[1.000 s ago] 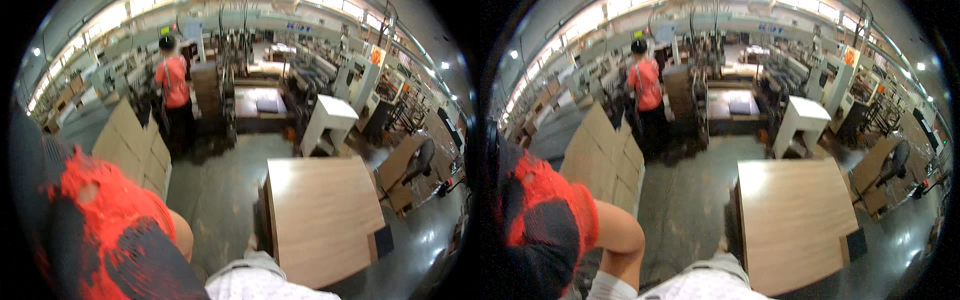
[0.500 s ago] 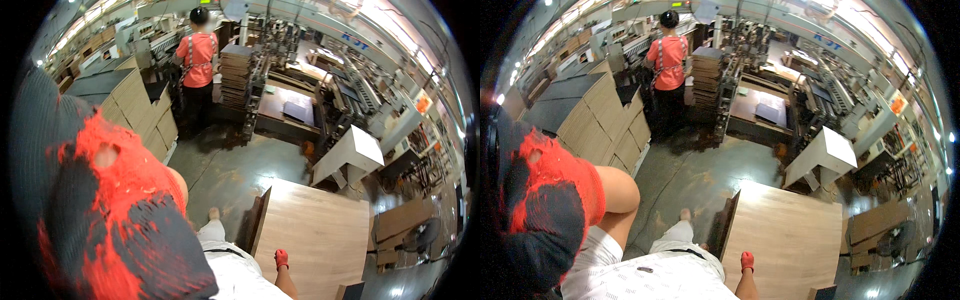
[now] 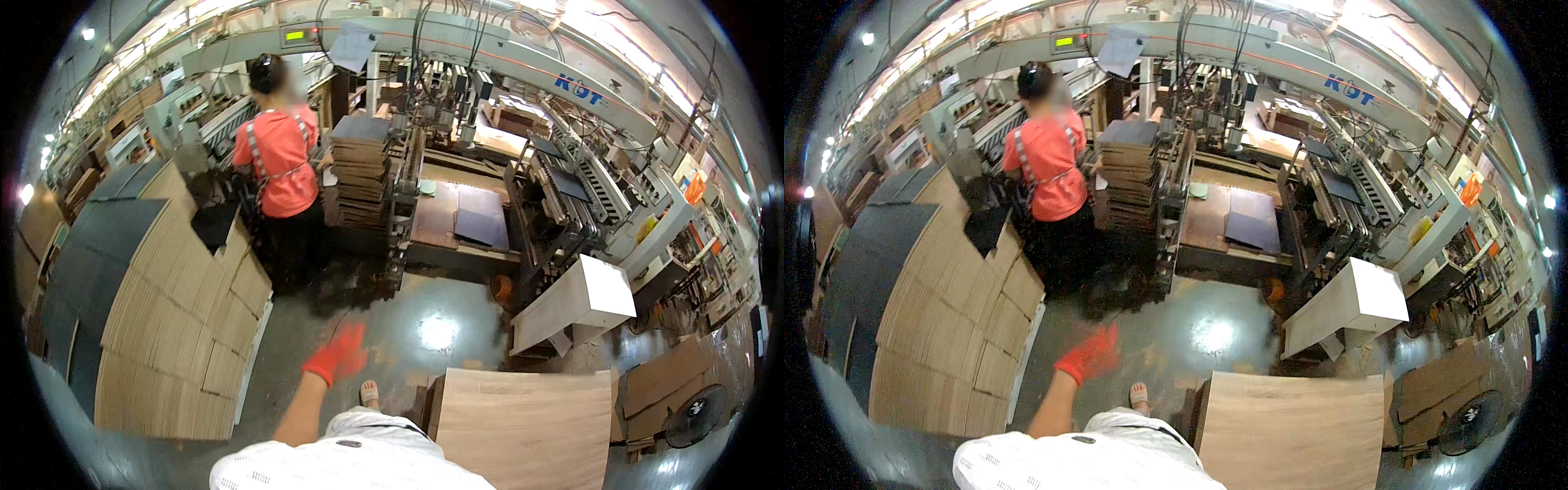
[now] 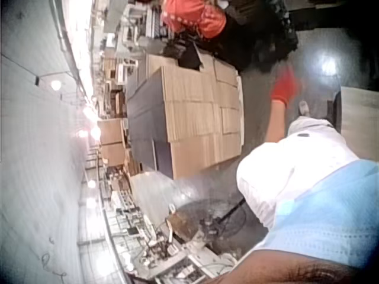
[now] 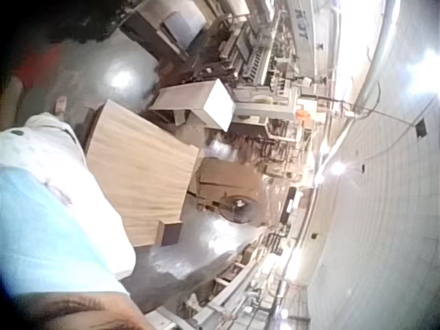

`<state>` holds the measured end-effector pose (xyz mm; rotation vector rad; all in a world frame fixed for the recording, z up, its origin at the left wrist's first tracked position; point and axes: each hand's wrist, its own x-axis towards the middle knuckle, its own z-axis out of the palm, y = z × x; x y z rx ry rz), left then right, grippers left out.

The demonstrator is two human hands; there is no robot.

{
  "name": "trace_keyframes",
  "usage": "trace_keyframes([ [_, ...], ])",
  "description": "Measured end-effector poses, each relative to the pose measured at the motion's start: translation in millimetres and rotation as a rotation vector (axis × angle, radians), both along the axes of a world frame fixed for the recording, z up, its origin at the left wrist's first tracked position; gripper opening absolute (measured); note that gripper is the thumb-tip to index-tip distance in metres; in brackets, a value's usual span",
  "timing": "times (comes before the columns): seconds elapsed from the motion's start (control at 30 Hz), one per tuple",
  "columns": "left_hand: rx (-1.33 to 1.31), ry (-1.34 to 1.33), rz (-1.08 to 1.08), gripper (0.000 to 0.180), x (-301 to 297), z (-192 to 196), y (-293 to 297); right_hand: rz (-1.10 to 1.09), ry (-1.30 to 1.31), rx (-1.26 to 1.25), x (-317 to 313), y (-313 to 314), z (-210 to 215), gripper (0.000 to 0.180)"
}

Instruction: The person moves flat panels from a production machine and stacks them onto a pallet on a low cart, then moves more panels from a stack to the machine intake.

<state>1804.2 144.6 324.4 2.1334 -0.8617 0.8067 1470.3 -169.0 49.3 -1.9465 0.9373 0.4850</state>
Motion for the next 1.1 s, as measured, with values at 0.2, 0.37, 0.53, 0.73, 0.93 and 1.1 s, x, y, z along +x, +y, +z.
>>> trace_keyframes([
  [0.2, 0.786, 0.692, -0.352, 0.057, 10.2, -13.8, -37.5, -0.108, -0.111, -0.068, 70.2, -17.4, 12.8, 0.026],
  [0.37, 0.935, 0.735, -0.577, 0.051, 73.0, -2.0, -99.4, -0.03, -0.216, -0.17, 99.5, -31.0, -2.1, 0.027],
  [0.53, 0.896, 0.376, -0.52, 0.054, 117.2, 7.9, -155.6, 0.158, -0.003, -0.145, 164.5, -57.3, 8.0, 0.031],
  [0.73, 0.79, 0.6, -0.51, 0.055, 152.7, 31.0, -168.9, 0.305, 0.02, -0.134, 267.3, -115.5, -16.0, 0.029],
  [0.93, 0.779, 1.076, -0.217, 0.058, 199.9, 8.7, -182.5, 0.42, -0.097, -0.141, 349.8, -195.5, -67.3, 0.028],
  [1.1, 0.866, 1.001, -0.018, 0.056, 245.0, 42.2, -215.5, 0.184, -0.069, 0.072, 446.5, -281.0, -123.1, 0.023],
])
